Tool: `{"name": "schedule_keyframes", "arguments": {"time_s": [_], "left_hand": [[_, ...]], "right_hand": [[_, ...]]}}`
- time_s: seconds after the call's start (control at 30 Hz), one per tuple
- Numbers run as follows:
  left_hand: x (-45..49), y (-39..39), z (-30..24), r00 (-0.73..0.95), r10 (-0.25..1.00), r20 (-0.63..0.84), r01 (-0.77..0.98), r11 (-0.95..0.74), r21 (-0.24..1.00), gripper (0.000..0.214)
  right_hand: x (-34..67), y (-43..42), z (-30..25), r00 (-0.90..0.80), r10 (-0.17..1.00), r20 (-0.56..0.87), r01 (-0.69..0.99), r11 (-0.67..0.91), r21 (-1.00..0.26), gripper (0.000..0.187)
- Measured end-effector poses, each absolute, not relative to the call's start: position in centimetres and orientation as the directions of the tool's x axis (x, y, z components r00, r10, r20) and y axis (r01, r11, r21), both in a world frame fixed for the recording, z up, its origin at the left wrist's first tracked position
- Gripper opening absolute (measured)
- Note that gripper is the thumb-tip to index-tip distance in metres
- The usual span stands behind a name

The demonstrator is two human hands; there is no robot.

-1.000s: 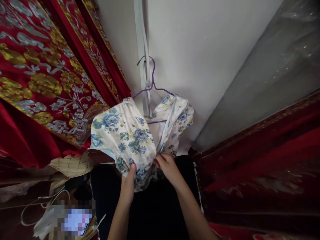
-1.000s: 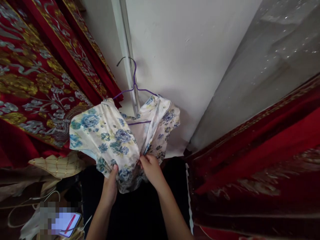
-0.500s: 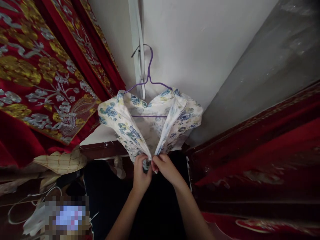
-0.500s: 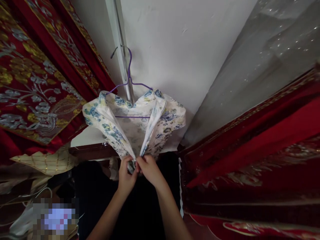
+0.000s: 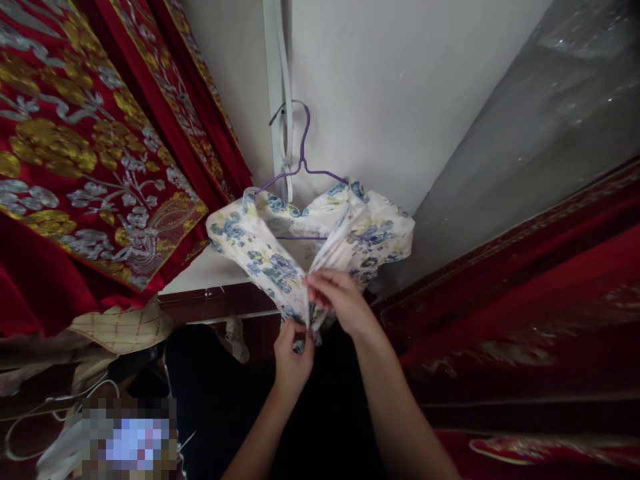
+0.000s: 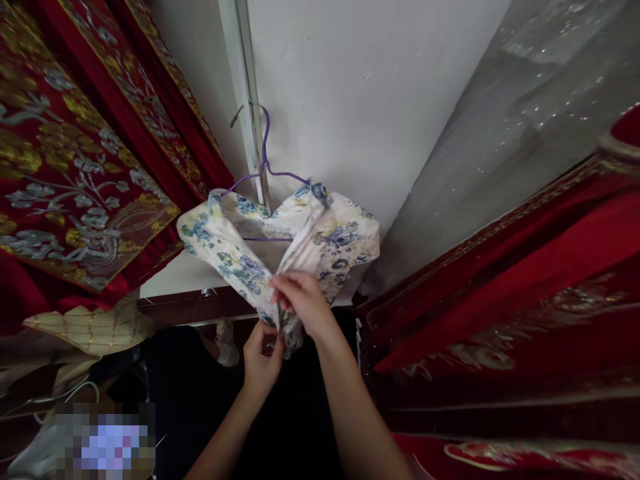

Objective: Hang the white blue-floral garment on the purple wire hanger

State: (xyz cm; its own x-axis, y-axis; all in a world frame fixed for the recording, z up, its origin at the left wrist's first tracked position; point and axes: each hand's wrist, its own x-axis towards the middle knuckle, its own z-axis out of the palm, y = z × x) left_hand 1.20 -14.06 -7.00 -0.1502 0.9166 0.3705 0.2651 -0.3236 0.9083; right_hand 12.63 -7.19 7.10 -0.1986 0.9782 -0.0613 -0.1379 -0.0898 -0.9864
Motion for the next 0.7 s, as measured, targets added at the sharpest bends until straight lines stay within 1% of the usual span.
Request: {"name": "schedule_keyframes", "arguments": {"time_s": [0.07, 0.13, 0.23, 0.33, 0.4, 0.47, 0.5, 0.57, 0.6, 0.67, 0.7], "left_hand": [[1.9, -14.2, -7.0, -0.13, 0.911, 0.392, 0.29, -0.344, 0.893, 0.011], [2.4, -14.3, -6.9, -0.084, 0.911, 0.403, 0.32, -0.359, 0.877, 0.011], [2.0, -13.8, -6.6, 0.002, 0.912, 0.41, 0.359, -0.383, 0.851, 0.012], [0.2, -12.3, -4.4, 0.113, 0.904, 0.412, 0.375, -0.422, 0.825, 0.009], [-1.4, -10.7, -0.9, 0.155, 0.872, 0.465, 0.358, -0.488, 0.796, 0.005], [-2.8, -8.6, 4.0, 0.102, 0.805, 0.585, 0.334, -0.582, 0.741, 0.02], [-3.3, -7.5, 6.7, 0.056, 0.748, 0.662, 0.331, -0.639, 0.694, 0.029], [-4.0, -5.4, 11.9, 0.031, 0.649, 0.76, 0.382, -0.711, 0.591, 0.039], [-4.1, -4.5, 14.0, 0.051, 0.623, 0.781, 0.423, -0.721, 0.548, 0.036], [-3.9, -3.3, 17.1, 0.124, 0.586, 0.801, 0.499, -0.734, 0.46, 0.019], [-3.7, -3.0, 18.0, 0.153, 0.577, 0.802, 0.53, -0.733, 0.426, 0.014]], "right_hand": [[12.5, -4.7, 10.9, -0.161, 0.984, 0.076, -0.157, 0.05, -0.986, 0.029], [12.2, -2.4, 14.6, -0.131, 0.977, 0.171, -0.179, 0.146, -0.973, 0.025], [11.8, -0.6, 18.4, -0.075, 0.968, 0.24, -0.186, 0.223, -0.957, 0.021], [11.7, -0.8, 19.1, -0.071, 0.96, 0.272, -0.168, 0.258, -0.952, 0.02], [11.7, -1.5, 18.4, -0.084, 0.952, 0.295, -0.157, 0.28, -0.947, 0.019], [11.8, -2.4, 17.8, -0.091, 0.945, 0.315, -0.134, 0.301, -0.944, 0.019], [11.8, -2.7, 17.6, -0.093, 0.941, 0.327, -0.12, 0.315, -0.941, 0.019], [11.7, -3.1, 17.6, -0.104, 0.926, 0.362, -0.09, 0.354, -0.931, 0.02], [11.7, -3.1, 17.7, -0.109, 0.917, 0.383, -0.078, 0.376, -0.923, 0.021], [11.5, -2.6, 17.6, -0.102, 0.897, 0.431, -0.059, 0.427, -0.902, 0.021], [11.3, -2.2, 17.2, -0.087, 0.888, 0.452, -0.041, 0.45, -0.892, 0.021]]}}
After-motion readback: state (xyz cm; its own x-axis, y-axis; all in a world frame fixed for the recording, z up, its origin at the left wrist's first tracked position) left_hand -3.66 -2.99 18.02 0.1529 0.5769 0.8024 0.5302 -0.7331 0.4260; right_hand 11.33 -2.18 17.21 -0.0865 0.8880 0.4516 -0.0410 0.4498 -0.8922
